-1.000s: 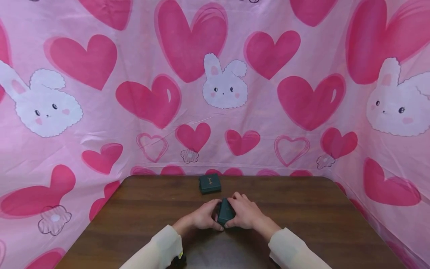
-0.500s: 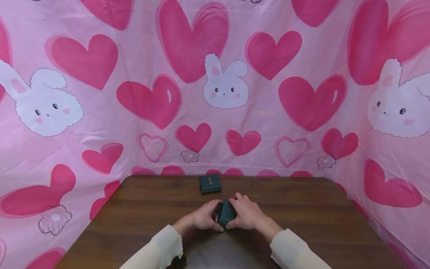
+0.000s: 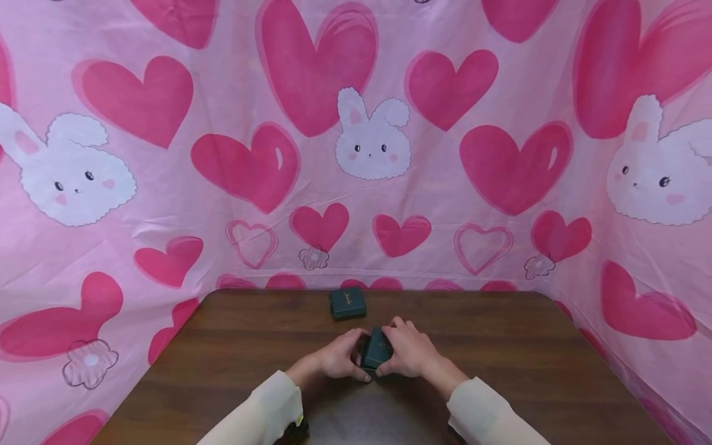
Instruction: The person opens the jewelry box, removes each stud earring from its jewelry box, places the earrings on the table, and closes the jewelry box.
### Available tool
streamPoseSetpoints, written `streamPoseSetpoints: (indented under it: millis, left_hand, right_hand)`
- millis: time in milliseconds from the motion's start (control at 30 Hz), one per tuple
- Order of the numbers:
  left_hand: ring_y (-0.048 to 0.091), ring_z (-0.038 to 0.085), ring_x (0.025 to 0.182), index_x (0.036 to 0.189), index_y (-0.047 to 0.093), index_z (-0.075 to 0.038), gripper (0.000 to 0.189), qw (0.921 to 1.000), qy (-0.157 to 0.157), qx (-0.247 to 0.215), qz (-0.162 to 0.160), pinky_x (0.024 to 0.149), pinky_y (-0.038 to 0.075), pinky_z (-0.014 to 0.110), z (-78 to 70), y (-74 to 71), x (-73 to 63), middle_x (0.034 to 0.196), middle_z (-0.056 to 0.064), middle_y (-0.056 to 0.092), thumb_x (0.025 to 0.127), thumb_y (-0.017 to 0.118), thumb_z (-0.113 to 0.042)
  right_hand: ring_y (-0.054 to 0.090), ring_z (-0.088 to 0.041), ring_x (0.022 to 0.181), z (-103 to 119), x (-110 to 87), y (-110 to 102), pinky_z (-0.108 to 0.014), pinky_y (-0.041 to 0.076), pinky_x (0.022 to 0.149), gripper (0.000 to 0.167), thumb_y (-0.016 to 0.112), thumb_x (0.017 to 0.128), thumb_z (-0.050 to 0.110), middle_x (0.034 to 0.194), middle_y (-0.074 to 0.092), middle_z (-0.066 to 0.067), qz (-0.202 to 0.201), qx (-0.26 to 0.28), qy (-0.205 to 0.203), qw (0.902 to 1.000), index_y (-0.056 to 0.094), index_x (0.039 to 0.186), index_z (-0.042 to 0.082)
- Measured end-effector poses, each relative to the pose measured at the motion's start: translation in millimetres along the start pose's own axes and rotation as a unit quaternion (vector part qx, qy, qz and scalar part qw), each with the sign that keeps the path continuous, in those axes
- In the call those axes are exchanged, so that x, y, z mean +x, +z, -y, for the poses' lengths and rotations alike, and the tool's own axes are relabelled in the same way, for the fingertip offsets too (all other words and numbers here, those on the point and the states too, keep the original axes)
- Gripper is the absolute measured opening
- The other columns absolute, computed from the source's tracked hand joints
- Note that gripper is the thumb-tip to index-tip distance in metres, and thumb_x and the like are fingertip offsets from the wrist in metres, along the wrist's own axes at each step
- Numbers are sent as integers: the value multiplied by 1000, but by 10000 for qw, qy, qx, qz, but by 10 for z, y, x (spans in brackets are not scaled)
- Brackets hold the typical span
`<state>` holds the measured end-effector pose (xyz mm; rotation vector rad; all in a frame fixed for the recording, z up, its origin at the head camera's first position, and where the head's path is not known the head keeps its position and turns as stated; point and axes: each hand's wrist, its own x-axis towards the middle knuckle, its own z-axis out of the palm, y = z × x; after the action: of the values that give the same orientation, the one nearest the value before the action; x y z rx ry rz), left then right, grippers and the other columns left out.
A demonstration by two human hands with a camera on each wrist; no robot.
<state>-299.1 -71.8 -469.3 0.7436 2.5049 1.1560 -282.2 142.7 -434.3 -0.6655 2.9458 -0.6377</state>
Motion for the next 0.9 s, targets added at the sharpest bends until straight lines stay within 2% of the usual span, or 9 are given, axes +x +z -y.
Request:
streamPoseSetpoints:
  millis: [300, 433, 900]
  left_hand:
    - [55, 12, 75, 135, 46, -6, 76, 10000, -32, -26, -26, 67, 50, 23, -8, 8, -11, 105, 4, 49, 75, 91, -6]
    - [55, 12, 75, 134, 46, -7, 74, 9999, -100, -25, -27, 68, 50, 23, -3, 9, -9, 105, 3, 49, 75, 92, -7]
    - [54, 12, 76, 132, 46, -7, 74, 9999, -30, -142, -30, 67, 47, 24, -12, 5, -20, 104, 4, 48, 74, 92, -5]
  right_hand:
    - [52, -26, 102, -40, -48, 6, -53, 55, 83, 80, 95, 67, 41, 119, 57, -8, -5, 121, 335, 9994, 65, 131, 3]
    - [52, -26, 103, -68, -80, -2, -52, 55, 83, 82, 96, 66, 40, 119, 57, -9, -60, 110, 344, 9993, 65, 131, 2]
    - [52, -28, 104, -162, -193, -64, -54, 54, 82, 83, 97, 64, 39, 120, 57, -10, -196, -25, 373, 9991, 65, 131, 1]
